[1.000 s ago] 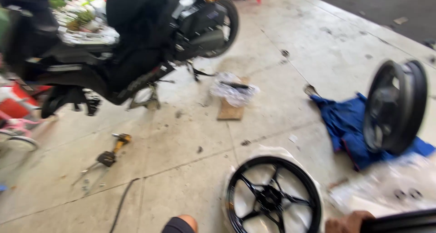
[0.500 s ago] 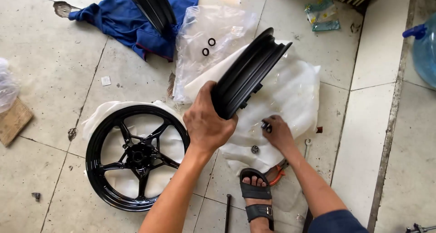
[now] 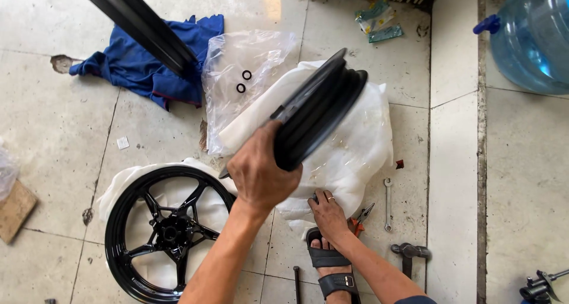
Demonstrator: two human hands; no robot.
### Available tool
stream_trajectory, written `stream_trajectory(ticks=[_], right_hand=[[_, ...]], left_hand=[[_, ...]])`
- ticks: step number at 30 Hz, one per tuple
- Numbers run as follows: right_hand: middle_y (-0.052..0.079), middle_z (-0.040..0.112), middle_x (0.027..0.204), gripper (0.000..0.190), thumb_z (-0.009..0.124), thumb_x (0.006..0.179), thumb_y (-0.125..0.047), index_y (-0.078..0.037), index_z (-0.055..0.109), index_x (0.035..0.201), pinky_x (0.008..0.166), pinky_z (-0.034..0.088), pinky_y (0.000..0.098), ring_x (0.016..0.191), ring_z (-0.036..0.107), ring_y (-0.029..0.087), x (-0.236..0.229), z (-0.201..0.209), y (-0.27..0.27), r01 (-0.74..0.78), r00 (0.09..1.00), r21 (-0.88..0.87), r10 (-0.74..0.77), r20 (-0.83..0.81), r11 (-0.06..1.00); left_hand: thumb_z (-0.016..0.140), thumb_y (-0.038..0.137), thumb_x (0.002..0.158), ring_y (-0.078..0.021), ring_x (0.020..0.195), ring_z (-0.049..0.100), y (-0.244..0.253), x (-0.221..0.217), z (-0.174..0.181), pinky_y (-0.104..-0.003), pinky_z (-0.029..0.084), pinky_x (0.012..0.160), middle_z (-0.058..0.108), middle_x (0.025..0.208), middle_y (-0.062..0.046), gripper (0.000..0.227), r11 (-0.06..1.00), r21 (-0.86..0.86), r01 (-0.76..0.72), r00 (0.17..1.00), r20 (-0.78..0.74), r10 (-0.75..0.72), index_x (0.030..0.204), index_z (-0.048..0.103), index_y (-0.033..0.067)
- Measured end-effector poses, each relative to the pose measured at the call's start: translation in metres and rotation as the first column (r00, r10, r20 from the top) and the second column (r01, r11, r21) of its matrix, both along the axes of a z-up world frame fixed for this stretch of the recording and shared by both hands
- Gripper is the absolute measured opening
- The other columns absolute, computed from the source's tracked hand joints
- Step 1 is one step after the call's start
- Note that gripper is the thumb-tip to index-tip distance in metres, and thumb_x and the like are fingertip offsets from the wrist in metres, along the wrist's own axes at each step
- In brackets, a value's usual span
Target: Installing bearings and seals into motorcycle wheels using a hammer and punch.
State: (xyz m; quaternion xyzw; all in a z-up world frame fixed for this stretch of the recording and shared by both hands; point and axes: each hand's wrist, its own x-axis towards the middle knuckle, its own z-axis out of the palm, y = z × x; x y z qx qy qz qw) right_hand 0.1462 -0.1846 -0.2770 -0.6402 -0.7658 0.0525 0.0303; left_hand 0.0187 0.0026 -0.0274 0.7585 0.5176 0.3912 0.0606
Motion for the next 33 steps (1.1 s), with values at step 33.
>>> stream_trajectory(ticks=[33], right_hand=[[0.006,0.064,0.106,0.055,0.057,0.082,-0.013,-0.028,0.06,0.135,0.064,0.059,0.0397,0.071,0.065,0.028,0.047,0.005,-0.029,-0.185,0.982,-0.069,0.187,0.022,0.98]], left_hand=[[0.07,0.015,0.087,-0.0193,0.08,0.054,-0.081,-0.063,-0.195,-0.032,0.048,0.077,0.057,0.106,-0.004,0.035,0.887,0.144,0.439,0.821,-0.465,-0.331,0.119,0.059,0.0265]])
